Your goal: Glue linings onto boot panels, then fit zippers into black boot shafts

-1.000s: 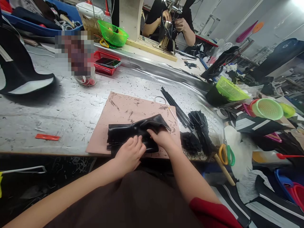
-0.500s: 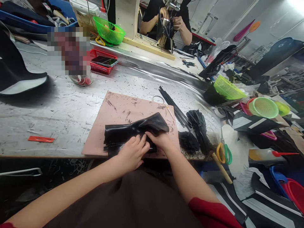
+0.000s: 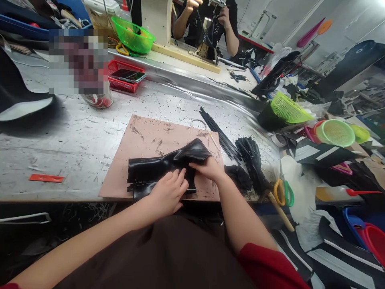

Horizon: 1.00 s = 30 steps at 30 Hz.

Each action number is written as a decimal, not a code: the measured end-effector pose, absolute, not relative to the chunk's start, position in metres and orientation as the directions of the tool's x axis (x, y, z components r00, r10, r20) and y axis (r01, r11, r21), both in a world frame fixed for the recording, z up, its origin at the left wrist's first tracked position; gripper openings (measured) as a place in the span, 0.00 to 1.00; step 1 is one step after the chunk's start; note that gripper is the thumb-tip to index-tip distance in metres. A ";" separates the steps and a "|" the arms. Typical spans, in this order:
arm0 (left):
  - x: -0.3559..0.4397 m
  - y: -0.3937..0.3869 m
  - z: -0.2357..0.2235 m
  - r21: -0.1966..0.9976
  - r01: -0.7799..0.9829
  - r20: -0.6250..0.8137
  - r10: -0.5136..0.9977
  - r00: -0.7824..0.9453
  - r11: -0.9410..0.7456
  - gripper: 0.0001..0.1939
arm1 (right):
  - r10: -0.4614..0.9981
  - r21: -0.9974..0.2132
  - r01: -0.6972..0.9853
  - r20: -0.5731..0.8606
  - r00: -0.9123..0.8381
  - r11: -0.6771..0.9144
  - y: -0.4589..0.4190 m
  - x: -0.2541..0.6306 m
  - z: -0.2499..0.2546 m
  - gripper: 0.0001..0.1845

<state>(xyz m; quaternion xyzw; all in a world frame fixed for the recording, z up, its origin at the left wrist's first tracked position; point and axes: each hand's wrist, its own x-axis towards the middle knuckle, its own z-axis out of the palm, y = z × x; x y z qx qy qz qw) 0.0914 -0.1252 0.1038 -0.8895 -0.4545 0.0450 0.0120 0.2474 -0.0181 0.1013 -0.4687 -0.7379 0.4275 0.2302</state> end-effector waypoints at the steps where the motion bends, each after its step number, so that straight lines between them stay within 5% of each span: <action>1: 0.092 -0.124 0.105 -0.061 0.808 -0.076 0.810 0.581 -0.585 0.29 | 0.877 -0.846 0.499 -0.085 -0.473 0.187 -0.016 0.249 0.104 0.22; 16: 0.099 -0.113 0.116 -0.090 0.802 -0.106 0.806 0.582 -0.590 0.29 | 0.851 -0.781 0.598 -0.182 -0.493 0.179 0.016 0.254 0.107 0.34; 25: 0.092 -0.114 0.110 -0.026 0.825 -0.045 0.825 0.563 -0.565 0.27 | 0.866 -0.445 0.787 -0.048 -0.497 0.427 0.014 0.261 0.100 0.41; 27: 0.087 -0.116 0.108 0.019 0.837 -0.025 0.837 0.547 -0.547 0.27 | 0.854 -0.380 0.801 -0.054 -0.518 0.462 0.025 0.266 0.104 0.36; 30: 0.082 -0.121 0.106 0.043 0.845 -0.007 0.845 0.534 -0.533 0.31 | 0.931 -0.274 0.909 -0.101 -0.351 0.313 0.044 0.276 0.109 0.22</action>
